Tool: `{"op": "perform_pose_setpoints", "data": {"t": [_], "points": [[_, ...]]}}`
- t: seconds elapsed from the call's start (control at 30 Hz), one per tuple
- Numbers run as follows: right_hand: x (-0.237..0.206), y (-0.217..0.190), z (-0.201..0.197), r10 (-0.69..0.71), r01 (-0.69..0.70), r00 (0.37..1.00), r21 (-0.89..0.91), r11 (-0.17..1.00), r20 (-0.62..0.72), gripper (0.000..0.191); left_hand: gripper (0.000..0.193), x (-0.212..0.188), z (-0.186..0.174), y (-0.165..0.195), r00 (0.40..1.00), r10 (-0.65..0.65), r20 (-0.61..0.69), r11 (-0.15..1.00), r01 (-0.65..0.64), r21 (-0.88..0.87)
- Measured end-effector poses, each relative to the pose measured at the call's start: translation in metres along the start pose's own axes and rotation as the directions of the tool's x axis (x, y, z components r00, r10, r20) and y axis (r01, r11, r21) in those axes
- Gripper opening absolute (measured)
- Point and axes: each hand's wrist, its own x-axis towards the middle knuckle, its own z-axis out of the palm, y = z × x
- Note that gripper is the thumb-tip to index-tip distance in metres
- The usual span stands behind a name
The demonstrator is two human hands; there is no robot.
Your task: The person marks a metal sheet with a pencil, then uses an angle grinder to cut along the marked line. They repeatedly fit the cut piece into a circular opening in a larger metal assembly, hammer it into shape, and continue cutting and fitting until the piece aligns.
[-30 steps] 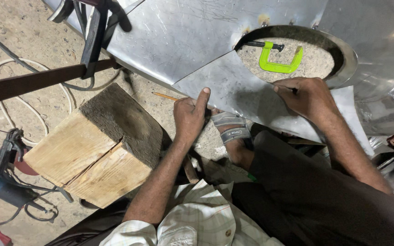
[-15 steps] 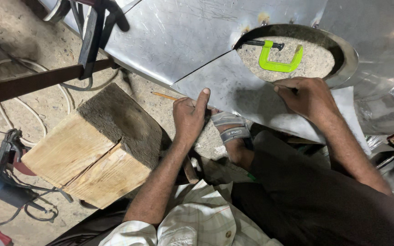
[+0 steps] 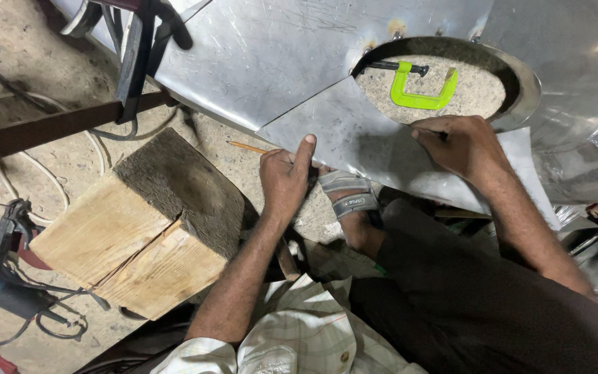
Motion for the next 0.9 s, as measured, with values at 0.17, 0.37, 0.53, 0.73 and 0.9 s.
{"op": "perform_pose_setpoints", "data": {"t": [0.17,0.37,0.53,0.73,0.9], "points": [[0.0012,-0.0018,-0.0002,0.048,-0.050,0.998,0.052,0.997,0.036,0.020,0.066,0.0004,0.0004,0.0006,1.000,0.002,-0.011,1.000,-0.001,0.009],[0.0029,-0.0038,-0.0016,0.067,-0.068,0.997,0.030,0.997,0.037,0.020,0.065,-0.0007,0.0014,0.0031,1.000,-0.021,-0.009,0.999,0.021,-0.034],[0.0041,-0.0051,-0.0035,0.112,-0.113,0.991,0.012,0.994,0.076,0.020,0.063,-0.0005,0.0017,0.0048,1.000,0.008,-0.006,0.999,-0.008,-0.038],[0.0049,-0.0052,-0.0041,0.107,-0.108,0.990,0.016,0.994,0.093,0.021,0.064,0.0004,0.0025,0.0030,1.000,-0.021,-0.007,1.000,0.021,-0.012],[0.0055,-0.0078,-0.0052,0.135,-0.136,0.987,0.004,0.991,0.088,0.021,0.063,0.0013,0.0025,0.0023,0.999,0.045,-0.026,0.999,-0.045,-0.014]]}}
